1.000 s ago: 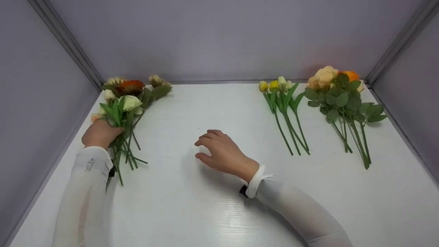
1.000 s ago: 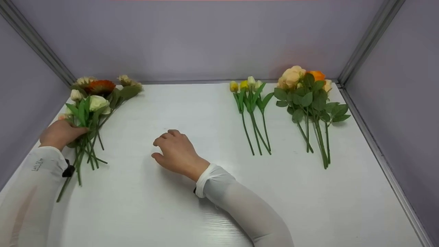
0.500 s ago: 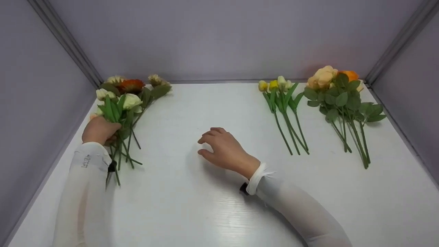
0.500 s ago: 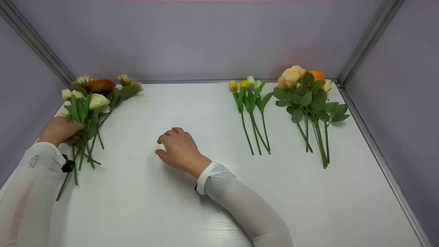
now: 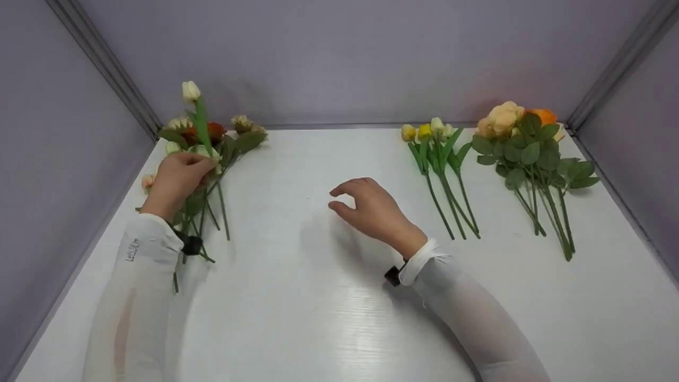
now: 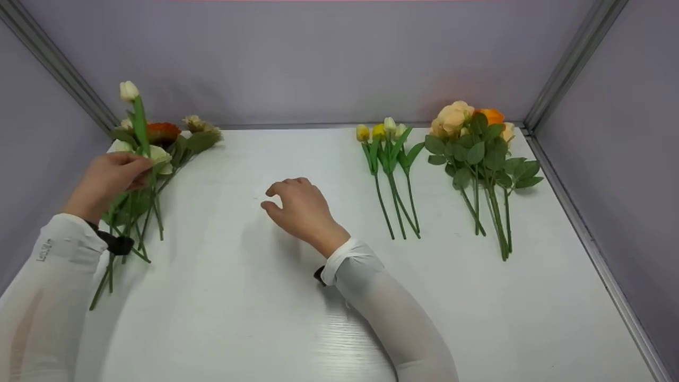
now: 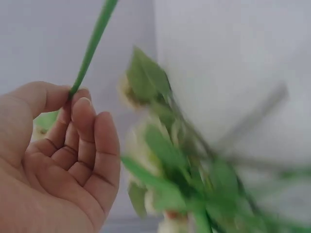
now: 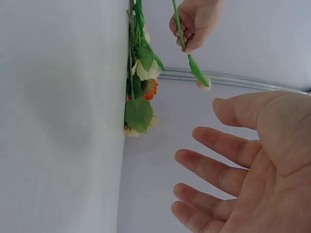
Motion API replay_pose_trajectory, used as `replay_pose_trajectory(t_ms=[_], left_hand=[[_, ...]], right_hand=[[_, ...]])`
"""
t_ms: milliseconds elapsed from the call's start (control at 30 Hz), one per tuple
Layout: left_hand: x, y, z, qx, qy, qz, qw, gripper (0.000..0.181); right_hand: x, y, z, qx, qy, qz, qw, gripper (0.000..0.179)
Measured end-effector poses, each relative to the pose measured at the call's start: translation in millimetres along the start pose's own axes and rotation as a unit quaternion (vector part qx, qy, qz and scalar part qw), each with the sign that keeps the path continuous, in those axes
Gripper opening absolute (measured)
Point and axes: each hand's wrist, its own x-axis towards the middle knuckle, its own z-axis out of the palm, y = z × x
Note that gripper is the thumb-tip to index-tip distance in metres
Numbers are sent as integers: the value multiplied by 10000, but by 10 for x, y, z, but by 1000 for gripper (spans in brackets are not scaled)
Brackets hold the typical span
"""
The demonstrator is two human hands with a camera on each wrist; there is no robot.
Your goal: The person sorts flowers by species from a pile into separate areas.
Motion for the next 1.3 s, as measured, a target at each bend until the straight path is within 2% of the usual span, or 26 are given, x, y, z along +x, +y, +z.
replay_pose_trajectory(t_ms=[100, 167, 267, 333, 400, 533, 667, 733, 800, 933, 1067, 1300], left_hand=[[10, 262, 284, -531, -117, 310, 9980, 43], [7, 435, 514, -996, -151, 558, 9933, 40], [4, 662, 899, -1622, -217, 1012, 9813, 34], [-6, 797, 1155, -1998, -266, 1324, 9705, 30], [-24, 907, 1381, -2221, -298, 1562, 9620, 27], [-83, 1049, 1688, -2558, -190, 2022, 9452, 24], [-115, 1088, 1819, -2912, 106, 2300, 9285, 22], [-115, 1079, 1843, -3112, 212, 2302, 9218, 22], [-105, 1057, 1857, -3245, 273, 2247, 9184, 23], [-74, 1014, 1867, -3284, 310, 2118, 9200, 26], [-58, 995, 1864, -3250, 369, 2028, 9230, 26], [-55, 996, 1886, -3269, 368, 1952, 9239, 25]], right_hand=[[-6, 69, -122, 310, 108, 249, 9992, 28], [-16, 114, -202, 575, 158, 428, 9973, 27], [-24, 178, -323, 1021, 144, 669, 9924, 23], [-22, 215, -394, 1273, 94, 802, 9886, 21], [-17, 241, -455, 1488, -61, 944, 9843, 19], [-23, 264, -529, 1838, -524, 1217, 9740, 20], [-31, 275, -538, 2115, -850, 1341, 9644, 21], [-26, 270, -518, 2144, -860, 1308, 9641, 21], [-19, 255, -491, 2099, -763, 1246, 9667, 20], [-13, 223, -447, 1838, -322, 1273, 9741, 19], [-14, 223, -416, 1669, 77, 1319, 9771, 19], [-9, 235, -390, 1557, 458, 1179, 9797, 12]])
